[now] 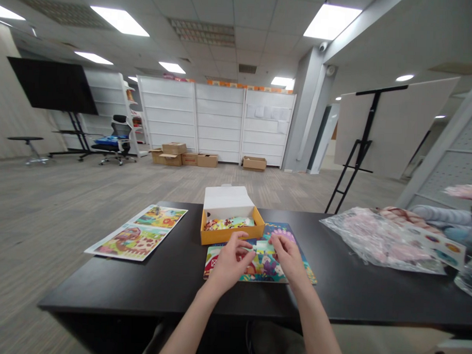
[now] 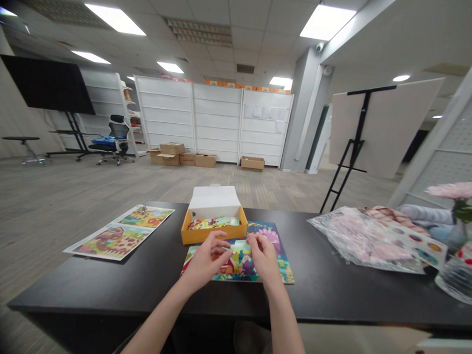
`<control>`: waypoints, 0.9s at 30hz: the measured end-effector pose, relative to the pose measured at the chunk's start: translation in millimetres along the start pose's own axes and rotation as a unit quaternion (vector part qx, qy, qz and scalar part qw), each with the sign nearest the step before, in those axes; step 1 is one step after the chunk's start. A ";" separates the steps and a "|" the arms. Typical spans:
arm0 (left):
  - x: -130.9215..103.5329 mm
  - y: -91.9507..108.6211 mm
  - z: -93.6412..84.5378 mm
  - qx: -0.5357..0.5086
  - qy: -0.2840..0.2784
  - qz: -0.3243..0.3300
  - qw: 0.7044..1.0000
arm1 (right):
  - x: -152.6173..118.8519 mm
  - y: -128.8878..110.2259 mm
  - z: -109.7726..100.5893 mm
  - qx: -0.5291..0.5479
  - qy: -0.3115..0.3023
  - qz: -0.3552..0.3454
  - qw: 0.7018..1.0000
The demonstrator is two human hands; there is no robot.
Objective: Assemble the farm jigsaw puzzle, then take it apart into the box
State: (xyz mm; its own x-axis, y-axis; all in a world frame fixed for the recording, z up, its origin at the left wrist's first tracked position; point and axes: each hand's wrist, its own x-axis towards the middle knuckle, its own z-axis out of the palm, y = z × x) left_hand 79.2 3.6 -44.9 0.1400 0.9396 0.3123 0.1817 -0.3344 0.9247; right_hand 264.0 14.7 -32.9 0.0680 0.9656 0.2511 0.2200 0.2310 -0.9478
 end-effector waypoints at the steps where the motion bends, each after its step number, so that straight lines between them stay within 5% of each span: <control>1: 1.5 1.5 0.2 -0.029 -0.010 -0.003 1.000 | 0.0 -0.2 -0.7 0.004 0.006 0.005 1.000; 7: 6.7 8.1 0.5 -0.123 -0.085 -0.042 0.988 | 1.7 4.8 2.5 0.022 -0.005 0.009 1.000; 12: 19.8 2.2 -8.8 -0.112 0.011 -0.045 0.993 | 4.1 10.1 9.2 0.047 0.029 0.008 0.998; 17: 39.4 -11.5 -23.8 -0.131 0.128 -0.067 0.981 | 1.8 9.3 15.0 0.044 -0.008 -0.001 0.999; 22: 39.5 -14.5 -25.5 -0.116 0.111 -0.086 0.983 | -4.2 12.8 13.2 -0.114 -0.058 -0.028 0.991; 27: 27.2 -5.6 -29.7 -0.064 0.082 -0.068 0.992 | -11.9 9.0 2.5 -0.292 -0.116 -0.056 0.948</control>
State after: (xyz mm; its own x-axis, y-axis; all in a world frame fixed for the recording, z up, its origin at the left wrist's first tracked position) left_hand 53.1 33.2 -35.1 -0.0389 0.9781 0.2043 0.0623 -0.2017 0.9775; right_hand 262.8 5.6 -44.8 -0.1872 0.9552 0.2292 0.7193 0.2922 -0.6303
